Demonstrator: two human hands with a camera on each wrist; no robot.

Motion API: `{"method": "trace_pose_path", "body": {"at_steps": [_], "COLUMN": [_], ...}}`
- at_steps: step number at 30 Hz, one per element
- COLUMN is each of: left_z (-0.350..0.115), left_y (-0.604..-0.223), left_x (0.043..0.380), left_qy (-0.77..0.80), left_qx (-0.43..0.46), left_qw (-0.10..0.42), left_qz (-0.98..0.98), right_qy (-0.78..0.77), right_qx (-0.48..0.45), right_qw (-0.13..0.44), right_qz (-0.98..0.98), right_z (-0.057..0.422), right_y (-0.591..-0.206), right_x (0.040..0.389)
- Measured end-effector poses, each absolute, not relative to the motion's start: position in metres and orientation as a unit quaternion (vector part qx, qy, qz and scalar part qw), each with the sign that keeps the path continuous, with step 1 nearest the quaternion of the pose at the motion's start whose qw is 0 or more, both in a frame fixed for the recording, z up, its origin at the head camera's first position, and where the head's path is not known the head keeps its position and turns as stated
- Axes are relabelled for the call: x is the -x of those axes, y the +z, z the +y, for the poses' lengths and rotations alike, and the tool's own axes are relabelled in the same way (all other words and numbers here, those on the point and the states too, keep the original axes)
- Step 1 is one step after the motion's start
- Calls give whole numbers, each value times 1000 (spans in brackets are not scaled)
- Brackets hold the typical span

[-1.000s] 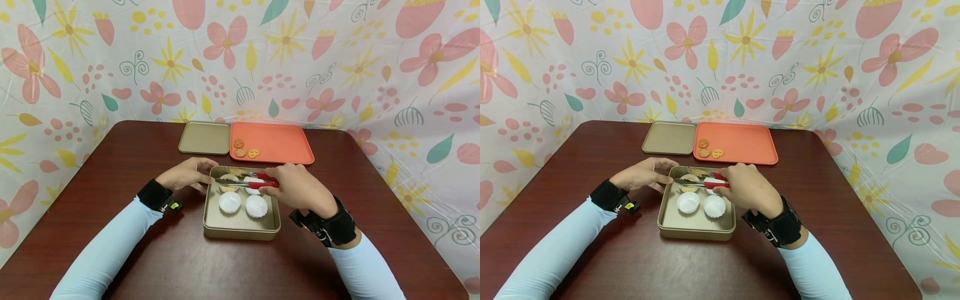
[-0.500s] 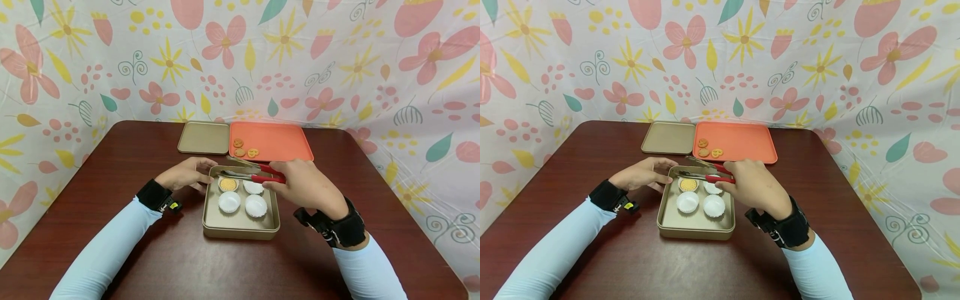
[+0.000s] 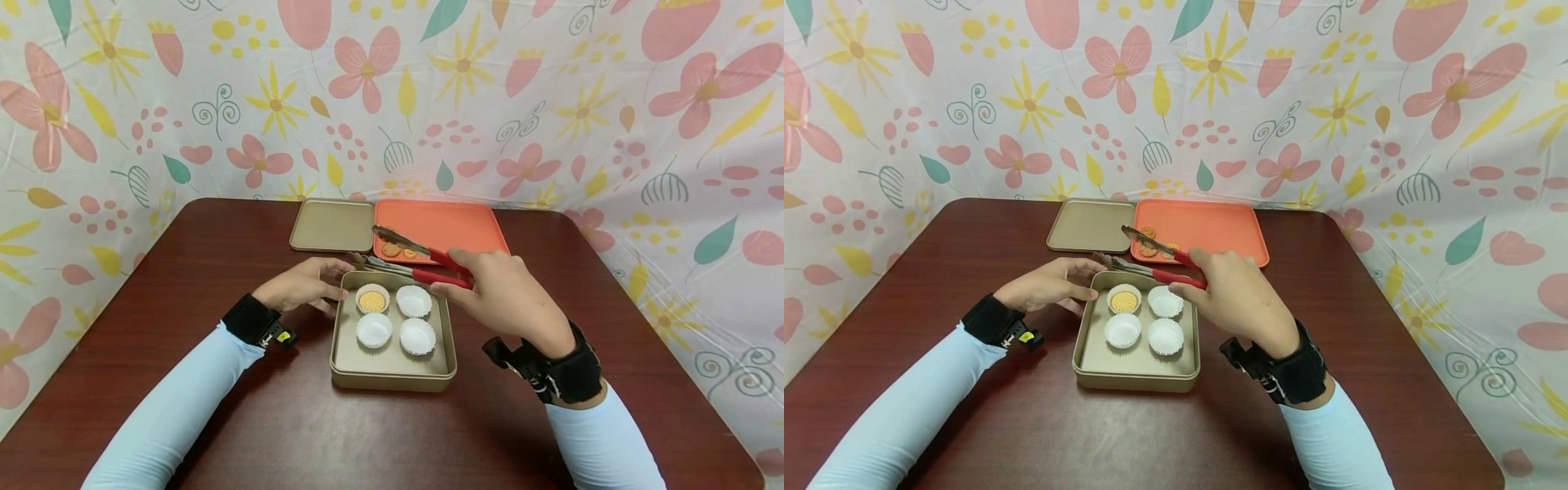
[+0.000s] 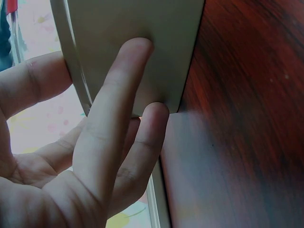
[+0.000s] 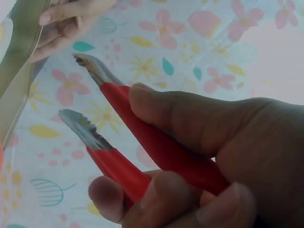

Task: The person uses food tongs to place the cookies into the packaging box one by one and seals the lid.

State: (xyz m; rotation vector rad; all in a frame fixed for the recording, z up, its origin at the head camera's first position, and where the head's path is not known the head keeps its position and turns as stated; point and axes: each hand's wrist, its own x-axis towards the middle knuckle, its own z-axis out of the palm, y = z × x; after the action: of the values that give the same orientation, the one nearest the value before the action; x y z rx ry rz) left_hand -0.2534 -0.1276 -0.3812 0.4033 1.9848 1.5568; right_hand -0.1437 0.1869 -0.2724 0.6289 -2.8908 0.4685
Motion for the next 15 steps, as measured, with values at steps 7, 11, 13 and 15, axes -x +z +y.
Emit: {"method": "trace_pose_path", "body": {"at_steps": [7,11,13,15], "left_z": [-128,-128,-127,-127], "left_y": [-381,-382,-382,-382], "left_x": [254,254,254,254], "left_qy": [583,582,582,582], "left_qx": [-149,-148,-148,-149], "left_qw": [292,291,290,289], "left_qz": [744,745,745,745], "right_qy": [179,184,183,179], "right_qx": [-178,-167,-164,-162], "right_qw": [93,107,112,117], "right_qz": [-963,-963,-963,-963], "right_z": [192,194,196,197], "right_y": [-271,-272,-273,-274], "right_x": [147,152,156,159]}}
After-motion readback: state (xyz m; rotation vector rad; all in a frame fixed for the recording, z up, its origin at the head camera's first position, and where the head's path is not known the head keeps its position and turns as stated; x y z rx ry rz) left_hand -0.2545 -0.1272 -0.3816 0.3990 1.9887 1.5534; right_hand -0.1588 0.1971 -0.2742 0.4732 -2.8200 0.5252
